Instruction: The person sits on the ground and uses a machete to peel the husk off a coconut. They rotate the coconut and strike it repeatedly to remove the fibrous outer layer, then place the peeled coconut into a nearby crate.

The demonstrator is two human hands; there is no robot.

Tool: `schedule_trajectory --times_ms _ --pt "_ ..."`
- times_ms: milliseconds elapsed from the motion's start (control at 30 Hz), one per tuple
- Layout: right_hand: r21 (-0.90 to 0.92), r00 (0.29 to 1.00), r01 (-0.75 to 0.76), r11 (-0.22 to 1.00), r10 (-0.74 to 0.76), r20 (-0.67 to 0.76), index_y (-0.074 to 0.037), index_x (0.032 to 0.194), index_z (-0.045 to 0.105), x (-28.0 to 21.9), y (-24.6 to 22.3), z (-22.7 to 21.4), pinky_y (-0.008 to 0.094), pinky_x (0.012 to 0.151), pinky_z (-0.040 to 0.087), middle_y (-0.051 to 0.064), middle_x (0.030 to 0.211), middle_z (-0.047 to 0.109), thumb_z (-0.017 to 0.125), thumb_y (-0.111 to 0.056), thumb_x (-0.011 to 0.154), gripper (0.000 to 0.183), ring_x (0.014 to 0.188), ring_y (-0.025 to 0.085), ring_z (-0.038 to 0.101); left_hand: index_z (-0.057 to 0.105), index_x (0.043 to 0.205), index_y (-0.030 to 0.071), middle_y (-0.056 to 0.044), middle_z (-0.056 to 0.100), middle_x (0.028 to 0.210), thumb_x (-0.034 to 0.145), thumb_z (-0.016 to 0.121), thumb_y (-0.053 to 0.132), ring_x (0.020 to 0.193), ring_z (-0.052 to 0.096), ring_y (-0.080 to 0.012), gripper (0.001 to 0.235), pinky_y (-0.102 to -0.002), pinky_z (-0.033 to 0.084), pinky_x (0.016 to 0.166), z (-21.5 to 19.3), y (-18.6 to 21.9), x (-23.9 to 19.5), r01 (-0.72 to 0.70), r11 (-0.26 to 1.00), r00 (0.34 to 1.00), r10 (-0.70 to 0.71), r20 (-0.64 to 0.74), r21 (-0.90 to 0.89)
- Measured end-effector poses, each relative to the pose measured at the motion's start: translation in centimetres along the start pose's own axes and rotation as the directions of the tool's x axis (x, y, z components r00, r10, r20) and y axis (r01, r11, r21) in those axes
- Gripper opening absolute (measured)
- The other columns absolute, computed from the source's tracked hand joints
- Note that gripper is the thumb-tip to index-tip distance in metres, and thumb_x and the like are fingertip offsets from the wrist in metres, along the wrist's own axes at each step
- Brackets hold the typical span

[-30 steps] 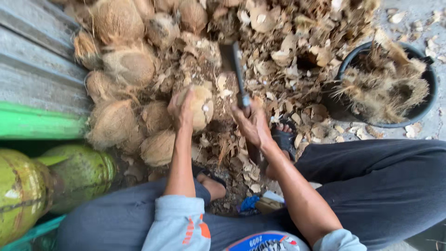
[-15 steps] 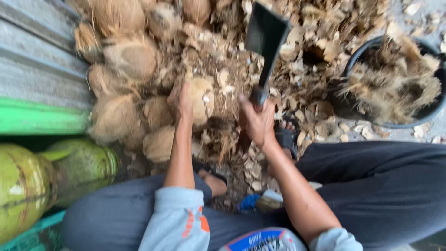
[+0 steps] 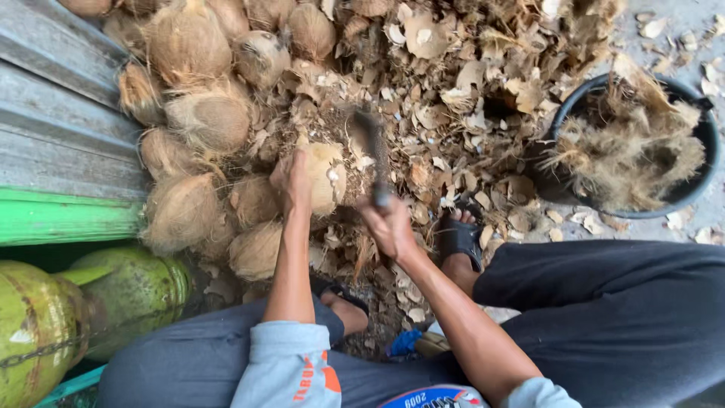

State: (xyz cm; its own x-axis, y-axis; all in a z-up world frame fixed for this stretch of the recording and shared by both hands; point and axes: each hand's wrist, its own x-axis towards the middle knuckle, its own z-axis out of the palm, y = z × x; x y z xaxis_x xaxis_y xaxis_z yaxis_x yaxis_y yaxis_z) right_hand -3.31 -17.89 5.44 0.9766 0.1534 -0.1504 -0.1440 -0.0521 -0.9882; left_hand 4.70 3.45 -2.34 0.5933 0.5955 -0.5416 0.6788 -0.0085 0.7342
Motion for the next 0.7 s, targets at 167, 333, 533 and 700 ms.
schedule_trajectory --times_ms 167,333,533,700 --pt "-0.038 0.994 -0.085 0.996 0.087 0.066 -0.011 0.076 0.057 -0.1 0.2 -0.3 0.028 0.04 0.05 -0.002 0.057 0.055 0.064 -0.026 0.095 0.026 0.043 0.01 0.052 0.057 0.127 0.004 -0.035 0.047 0.136 0.101 0.058 0.06 0.085 0.044 -0.0162 0.061 -0.042 0.043 0.074 0.0 1.5 -1.0 -0.157 0.988 0.988 0.157 -0.017 -0.003" --pt "-0.152 0.999 -0.026 0.988 0.019 -0.044 -0.007 0.072 0.052 -0.5 0.5 0.1 0.032 0.044 0.049 0.0 0.059 0.055 0.063 -0.026 0.101 0.036 0.047 0.012 0.051 0.053 0.139 0.008 -0.031 0.044 0.15 0.09 0.057 0.064 0.133 0.051 -0.0473 0.074 -0.064 0.041 0.108 0.2 -0.7 0.0 -0.055 0.99 0.994 0.066 0.084 -0.131" --pt "-0.175 0.99 -0.135 0.975 0.14 0.012 -0.007 0.078 0.055 0.3 1.2 0.0 0.033 0.041 0.05 0.002 0.058 0.05 0.064 -0.032 0.1 0.035 0.044 0.012 0.051 0.031 0.156 0.018 -0.02 0.01 0.164 0.092 0.033 0.073 0.15 0.012 -0.0397 0.084 -0.061 0.011 0.119 1.4 -0.4 1.4 0.073 0.987 0.941 -0.02 0.339 -0.144" --pt "-0.067 0.998 -0.042 0.997 0.038 -0.053 -0.003 0.094 0.059 -0.1 4.7 0.2 0.03 0.037 0.05 0.008 0.065 0.059 0.062 -0.031 0.099 0.029 0.044 0.014 0.051 0.053 0.144 0.001 -0.025 0.049 0.154 0.09 0.049 0.065 0.141 0.048 -0.0352 0.084 -0.045 0.037 0.117 1.5 -1.6 1.3 -0.199 0.961 0.963 0.228 0.146 -0.193"
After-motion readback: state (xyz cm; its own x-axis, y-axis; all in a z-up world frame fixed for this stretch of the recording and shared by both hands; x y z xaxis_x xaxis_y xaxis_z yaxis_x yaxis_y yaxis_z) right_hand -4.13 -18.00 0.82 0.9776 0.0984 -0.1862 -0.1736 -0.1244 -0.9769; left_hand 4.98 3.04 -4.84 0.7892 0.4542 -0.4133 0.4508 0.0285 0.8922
